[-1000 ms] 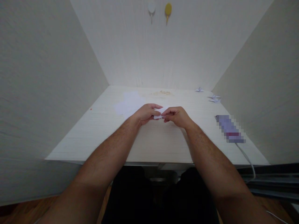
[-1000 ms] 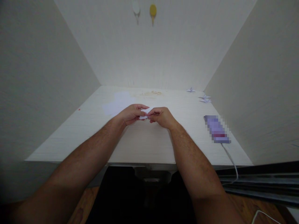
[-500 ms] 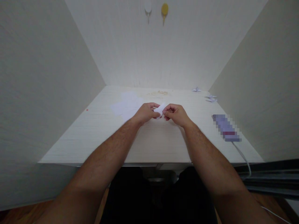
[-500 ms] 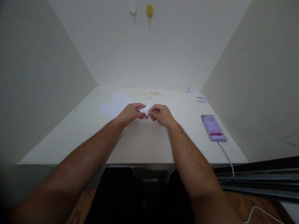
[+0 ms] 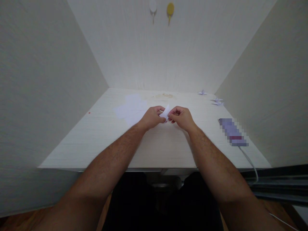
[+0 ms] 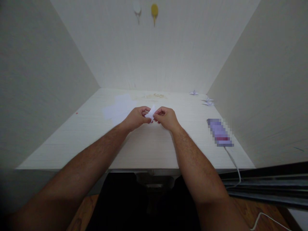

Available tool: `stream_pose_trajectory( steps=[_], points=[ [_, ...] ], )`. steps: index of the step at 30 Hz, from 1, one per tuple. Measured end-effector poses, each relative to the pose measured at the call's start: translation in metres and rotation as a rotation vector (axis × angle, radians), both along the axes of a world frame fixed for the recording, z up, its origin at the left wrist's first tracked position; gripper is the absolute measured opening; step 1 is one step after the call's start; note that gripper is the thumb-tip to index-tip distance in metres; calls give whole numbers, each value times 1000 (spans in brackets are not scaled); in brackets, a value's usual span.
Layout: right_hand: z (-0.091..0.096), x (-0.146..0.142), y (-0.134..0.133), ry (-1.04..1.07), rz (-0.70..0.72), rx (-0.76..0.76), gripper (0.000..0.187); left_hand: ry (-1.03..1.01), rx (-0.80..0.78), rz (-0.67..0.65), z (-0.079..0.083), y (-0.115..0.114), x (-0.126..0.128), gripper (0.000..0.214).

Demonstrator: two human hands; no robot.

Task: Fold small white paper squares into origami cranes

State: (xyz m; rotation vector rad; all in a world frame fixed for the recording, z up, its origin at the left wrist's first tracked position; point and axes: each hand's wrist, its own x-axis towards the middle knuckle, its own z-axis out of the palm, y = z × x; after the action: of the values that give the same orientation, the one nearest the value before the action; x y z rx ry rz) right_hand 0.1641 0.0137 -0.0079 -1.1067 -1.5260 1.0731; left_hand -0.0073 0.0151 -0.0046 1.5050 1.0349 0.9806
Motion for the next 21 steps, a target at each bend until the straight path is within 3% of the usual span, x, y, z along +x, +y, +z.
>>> stream_pose_trajectory(
  steps=[6,11,15,17,21],
  points=[
    [-1,1,2,57,41,16,21,-14,18,-20,-2,0,1,36],
    [-4,5,6,169,111,48,25,-159,-169,38,7,-3,0,41],
    [-8,9,9,134,192,45,24,-229,-270,-25,11,-4,-4,45],
    [-8,9,9,36,168,133,20,-241,-287,-64,12,-5,-6,45],
    [-1,8,4,-265,49,507,7,-231,-354,-126,12,-7,-9,48]
  ],
)
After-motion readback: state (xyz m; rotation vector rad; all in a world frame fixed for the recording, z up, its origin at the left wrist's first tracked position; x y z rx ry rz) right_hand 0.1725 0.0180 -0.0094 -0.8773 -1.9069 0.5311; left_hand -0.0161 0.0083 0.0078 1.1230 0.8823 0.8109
